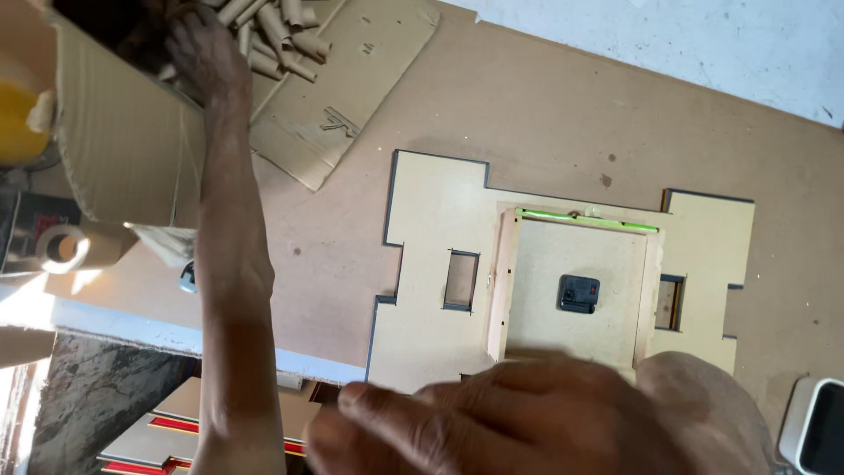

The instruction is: The person takes a wooden frame from a stack, places it on the workbench, and presses a green adhesive strip along the frame's inner edge. They fold a strip of sandpaper around a sanding block, sand the frame edge, then reposition the frame and press the strip into place along the edges.

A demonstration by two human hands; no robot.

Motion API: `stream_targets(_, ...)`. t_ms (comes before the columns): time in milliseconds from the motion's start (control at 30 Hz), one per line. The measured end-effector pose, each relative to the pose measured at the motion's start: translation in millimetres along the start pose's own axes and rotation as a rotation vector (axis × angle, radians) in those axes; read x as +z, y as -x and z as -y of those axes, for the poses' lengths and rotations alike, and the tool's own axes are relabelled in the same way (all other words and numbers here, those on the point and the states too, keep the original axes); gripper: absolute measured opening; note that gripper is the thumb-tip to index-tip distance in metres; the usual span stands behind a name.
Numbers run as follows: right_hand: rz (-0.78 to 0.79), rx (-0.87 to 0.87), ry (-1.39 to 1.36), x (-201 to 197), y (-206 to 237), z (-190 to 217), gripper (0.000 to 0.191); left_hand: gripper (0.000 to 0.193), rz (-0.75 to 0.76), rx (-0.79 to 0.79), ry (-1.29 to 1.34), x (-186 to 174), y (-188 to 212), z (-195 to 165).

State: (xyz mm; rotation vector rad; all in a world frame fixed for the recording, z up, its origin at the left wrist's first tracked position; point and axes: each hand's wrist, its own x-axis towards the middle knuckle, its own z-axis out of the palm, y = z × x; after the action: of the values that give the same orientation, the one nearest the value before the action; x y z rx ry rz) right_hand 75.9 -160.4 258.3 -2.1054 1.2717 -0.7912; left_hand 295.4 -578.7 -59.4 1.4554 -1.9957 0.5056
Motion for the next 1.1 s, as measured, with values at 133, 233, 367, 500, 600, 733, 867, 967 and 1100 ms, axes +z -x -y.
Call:
stream_targets(133,0.006,-0.077,0.061,-23,10,-53,0.047,0.039,0.127,-0.096,0.081,-19,1,-18)
stream_targets(233,-0.073,-0.009,0.113,-18,22,-103,0.050,0.026,0.418,-0.223,0.403,-65,21,-59)
stream_targets(367,-0.366,0.230,0.368,-21,68,-150,0.069,0.037,0.820,-0.008,1.102,-145,83,-147)
stream_targets(500,-0.294,0.301,0.372,-11,145,-178,0.068,0.036,1.221,0.373,1.296,-205,127,-241)
stream_targets(600,-0.282,0.601,0.127,14,215,-183,0.048,0.041,1.308,0.495,1.378,-226,137,-278)
stream_targets(733,-0.520,0.731,-0.220,34,317,-171,0.041,0.033,1.493,0.374,1.417,-233,155,-313)
stream_targets(867,-0.668,0.794,-0.332,61,388,-158,0.043,0.026,1.463,0.293,1.680,-252,215,-388)
stream_targets(967,-0.665,0.690,-0.078,71,428,-151,0.047,0.023,1.448,0.277,1.709,-276,262,-440)
stream_targets(1100,-0.757,0.773,-0.120,71,490,-142,0.051,0.028,1.468,0.300,1.732,-303,301,-498)
